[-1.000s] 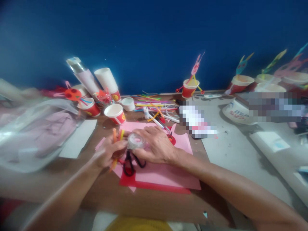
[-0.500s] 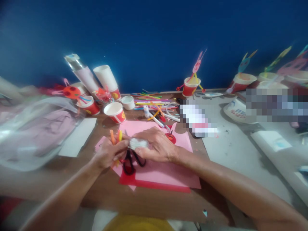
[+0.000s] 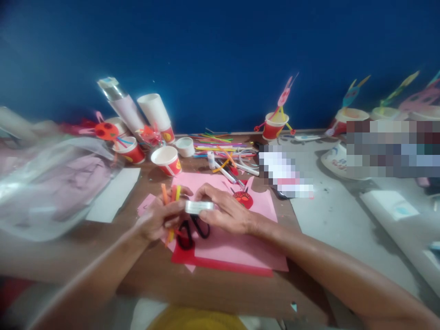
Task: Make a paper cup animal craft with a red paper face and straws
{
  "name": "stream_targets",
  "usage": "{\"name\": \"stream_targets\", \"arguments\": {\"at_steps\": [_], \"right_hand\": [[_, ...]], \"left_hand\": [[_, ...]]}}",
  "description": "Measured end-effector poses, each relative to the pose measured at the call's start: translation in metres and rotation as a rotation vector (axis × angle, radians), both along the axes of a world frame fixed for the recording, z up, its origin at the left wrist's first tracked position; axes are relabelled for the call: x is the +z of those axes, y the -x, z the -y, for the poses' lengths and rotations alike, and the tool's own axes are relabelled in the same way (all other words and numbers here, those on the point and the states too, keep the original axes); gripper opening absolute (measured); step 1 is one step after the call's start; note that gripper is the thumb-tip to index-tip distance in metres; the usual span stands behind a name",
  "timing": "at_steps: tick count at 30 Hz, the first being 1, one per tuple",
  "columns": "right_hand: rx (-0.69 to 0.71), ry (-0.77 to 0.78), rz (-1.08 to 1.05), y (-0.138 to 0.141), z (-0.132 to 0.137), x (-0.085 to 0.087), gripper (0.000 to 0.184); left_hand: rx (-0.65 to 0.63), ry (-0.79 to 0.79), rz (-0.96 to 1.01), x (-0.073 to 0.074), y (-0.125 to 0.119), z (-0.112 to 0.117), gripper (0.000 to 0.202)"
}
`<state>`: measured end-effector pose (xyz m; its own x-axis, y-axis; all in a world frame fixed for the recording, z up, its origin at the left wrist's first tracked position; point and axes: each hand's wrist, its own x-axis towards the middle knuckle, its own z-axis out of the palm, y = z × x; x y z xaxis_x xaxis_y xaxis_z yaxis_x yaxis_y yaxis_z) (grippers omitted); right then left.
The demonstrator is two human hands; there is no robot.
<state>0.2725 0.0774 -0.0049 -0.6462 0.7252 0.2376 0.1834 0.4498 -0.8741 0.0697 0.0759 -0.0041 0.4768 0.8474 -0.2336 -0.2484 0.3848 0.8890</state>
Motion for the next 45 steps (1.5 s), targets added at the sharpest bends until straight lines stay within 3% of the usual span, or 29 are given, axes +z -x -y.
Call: {"name": "stream_targets", "arguments": {"at_steps": [7,13,21,29,39,45], "right_hand": [[0.005,-0.059,0.043,0.000,-0.004,-0.011,0.030],[0.046,-0.064,0.053,0.001,-0.005,-0.013,0.028],[0.034,0.054,0.003,0.000,-0.005,-0.017,0.029],[0.188,0.361,-0.341,0.007,-0.002,-0.022,0.033],[0.192,0.416,-0.350,0.009,0.001,-0.027,0.031],[0.175,0.374,-0.318,0.009,0.001,-0.028,0.033]], "left_hand": [[-0.125,0.015,-0.028,0.000,0.004,0.002,0.022],[-0.159,0.061,-0.048,-0.001,0.004,0.001,0.018],[-0.148,0.144,-0.050,-0.003,0.003,0.001,0.020],[-0.214,0.175,-0.024,-0.003,0.005,-0.001,0.025],[-0.223,0.197,-0.014,-0.006,0.004,-0.002,0.024],[-0.205,0.200,-0.018,-0.006,0.001,-0.002,0.025]]}}
